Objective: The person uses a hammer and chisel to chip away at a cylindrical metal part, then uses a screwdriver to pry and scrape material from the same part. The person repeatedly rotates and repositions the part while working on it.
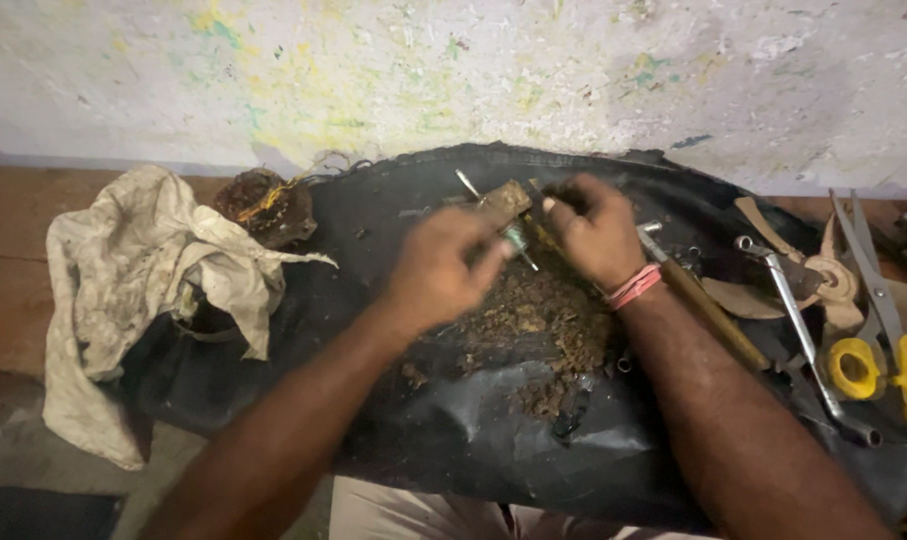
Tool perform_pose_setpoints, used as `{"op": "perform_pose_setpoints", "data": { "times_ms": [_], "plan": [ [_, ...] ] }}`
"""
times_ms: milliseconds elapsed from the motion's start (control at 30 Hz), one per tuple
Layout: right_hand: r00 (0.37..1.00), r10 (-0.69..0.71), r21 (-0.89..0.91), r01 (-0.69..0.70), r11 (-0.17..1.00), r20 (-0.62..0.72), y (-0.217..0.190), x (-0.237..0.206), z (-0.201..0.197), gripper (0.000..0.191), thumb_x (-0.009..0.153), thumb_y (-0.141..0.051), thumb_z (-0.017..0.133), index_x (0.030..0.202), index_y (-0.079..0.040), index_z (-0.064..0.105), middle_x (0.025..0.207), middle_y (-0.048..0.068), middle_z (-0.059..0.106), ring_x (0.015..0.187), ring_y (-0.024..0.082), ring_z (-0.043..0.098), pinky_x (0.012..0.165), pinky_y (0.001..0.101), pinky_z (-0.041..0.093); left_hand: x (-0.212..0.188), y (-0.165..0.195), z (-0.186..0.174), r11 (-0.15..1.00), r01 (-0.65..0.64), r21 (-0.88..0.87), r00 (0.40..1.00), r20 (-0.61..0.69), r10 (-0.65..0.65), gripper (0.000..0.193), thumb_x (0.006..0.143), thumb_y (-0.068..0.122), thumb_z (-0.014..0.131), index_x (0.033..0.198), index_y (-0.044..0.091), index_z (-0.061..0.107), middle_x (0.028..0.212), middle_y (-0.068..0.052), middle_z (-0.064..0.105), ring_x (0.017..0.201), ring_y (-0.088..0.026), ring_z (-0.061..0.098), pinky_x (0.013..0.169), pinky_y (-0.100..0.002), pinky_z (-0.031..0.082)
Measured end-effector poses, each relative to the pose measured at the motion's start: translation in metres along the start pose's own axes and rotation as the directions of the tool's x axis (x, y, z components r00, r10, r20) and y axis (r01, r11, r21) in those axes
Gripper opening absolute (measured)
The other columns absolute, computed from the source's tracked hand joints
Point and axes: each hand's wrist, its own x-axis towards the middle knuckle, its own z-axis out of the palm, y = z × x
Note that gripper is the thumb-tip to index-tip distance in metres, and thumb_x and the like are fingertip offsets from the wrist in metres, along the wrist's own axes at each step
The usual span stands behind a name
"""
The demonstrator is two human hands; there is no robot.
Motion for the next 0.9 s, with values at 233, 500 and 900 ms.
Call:
{"op": "perform_pose_setpoints", "data": {
  "times_ms": [233, 500, 900],
  "plan": [
    [0.999, 0.036, 0.06, -0.036, 0.998, 0.01, 0.006, 0.0, 0.0, 0.038, 0.087, -0.003, 0.063, 0.125, 0.001, 0.065, 0.111, 0.015, 0.074, 0.099, 0.021, 0.071, 0.086, 0.0318, 0.058, -0.014, -0.015, 0.015, 0.94, -0.195, 0.28, 0.964, -0.12, 0.236, 0.051, 0.095, 0.022, 0.063, 0.145, 0.011, 0.06, 0.144, -0.01, 0.058, 0.136, -0.026, 0.055, 0.124, -0.053, 0.04],
    [0.994, 0.063, 0.041, -0.06, 0.997, -0.094, 0.011, 0.008, 0.006, 0.015, 0.096, -0.004, 0.066, 0.108, 0.004, 0.061, 0.095, 0.016, 0.067, 0.088, 0.023, 0.062, 0.077, 0.0383, 0.052, 0.036, -0.052, 0.015, 0.948, -0.155, 0.277, 0.984, 0.13, 0.123, 0.104, 0.077, 0.068, 0.078, 0.147, 0.002, 0.04, 0.147, -0.024, 0.048, 0.141, -0.041, 0.04, 0.122, -0.062, 0.007],
    [0.987, 0.151, -0.007, -0.151, 0.988, -0.052, 0.01, 0.013, 0.026, 0.018, 0.098, -0.01, 0.066, 0.112, 0.001, 0.065, 0.081, 0.016, 0.072, 0.063, 0.019, 0.064, 0.056, 0.0354, 0.051, 0.017, -0.057, 0.033, 0.965, -0.07, 0.252, 0.995, 0.084, 0.05, 0.077, 0.089, 0.046, 0.07, 0.145, 0.001, 0.043, 0.142, -0.028, 0.049, 0.136, -0.042, 0.044, 0.112, -0.059, 0.038]
  ]
}}
